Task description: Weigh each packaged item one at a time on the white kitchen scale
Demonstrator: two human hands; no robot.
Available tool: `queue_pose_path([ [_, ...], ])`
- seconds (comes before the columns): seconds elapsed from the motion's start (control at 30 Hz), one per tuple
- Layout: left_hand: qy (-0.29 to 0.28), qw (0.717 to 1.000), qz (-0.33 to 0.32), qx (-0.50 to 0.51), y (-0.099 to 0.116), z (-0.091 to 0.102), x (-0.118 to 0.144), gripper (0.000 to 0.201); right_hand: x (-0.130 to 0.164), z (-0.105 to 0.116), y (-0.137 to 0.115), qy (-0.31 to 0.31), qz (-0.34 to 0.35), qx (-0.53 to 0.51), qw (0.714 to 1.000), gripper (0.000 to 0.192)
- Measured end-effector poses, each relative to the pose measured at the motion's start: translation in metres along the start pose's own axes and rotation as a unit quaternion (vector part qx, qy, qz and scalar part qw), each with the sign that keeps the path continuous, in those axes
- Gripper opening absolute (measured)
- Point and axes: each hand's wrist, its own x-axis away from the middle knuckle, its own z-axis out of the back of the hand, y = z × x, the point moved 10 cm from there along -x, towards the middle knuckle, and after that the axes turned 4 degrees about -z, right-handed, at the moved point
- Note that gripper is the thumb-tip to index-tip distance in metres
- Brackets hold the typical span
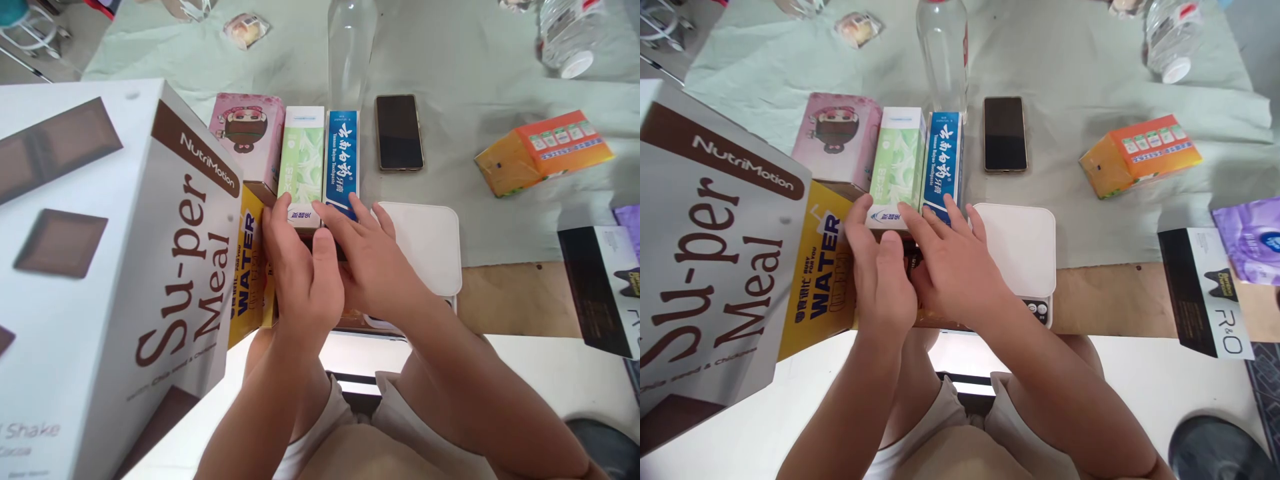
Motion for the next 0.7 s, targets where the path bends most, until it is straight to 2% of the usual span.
queue_pose_path([
  [0.13,0.012,0.999,0.014,0.037,-0.005,0.001,-0.001,0.054,-0.002,-0.003,-0.008,-0.002,0.027,-0.003,1.000,0.075],
  [0.23,0.025,0.999,-0.007,0.039,-0.001,0.003,0.004,0.058,-0.001,-0.004,-0.013,0.004,0.065,-0.011,0.998,0.077],
  [0.37,0.041,0.997,-0.045,0.037,0.007,0.004,0.013,0.061,0.004,0.001,-0.009,0.029,0.091,-0.020,0.995,0.076],
  [0.43,0.039,0.995,-0.088,0.041,0.017,0.000,0.018,0.060,0.011,0.008,-0.006,0.066,0.113,-0.020,0.991,0.071],
  [0.57,0.037,0.978,-0.202,0.048,0.050,-0.008,0.037,0.055,0.041,0.033,-0.007,0.212,0.156,-0.003,0.965,0.062],
  [0.7,-0.014,0.974,-0.213,0.073,0.072,-0.023,0.058,0.063,0.079,0.054,-0.003,0.295,0.113,0.040,0.948,0.058],
])
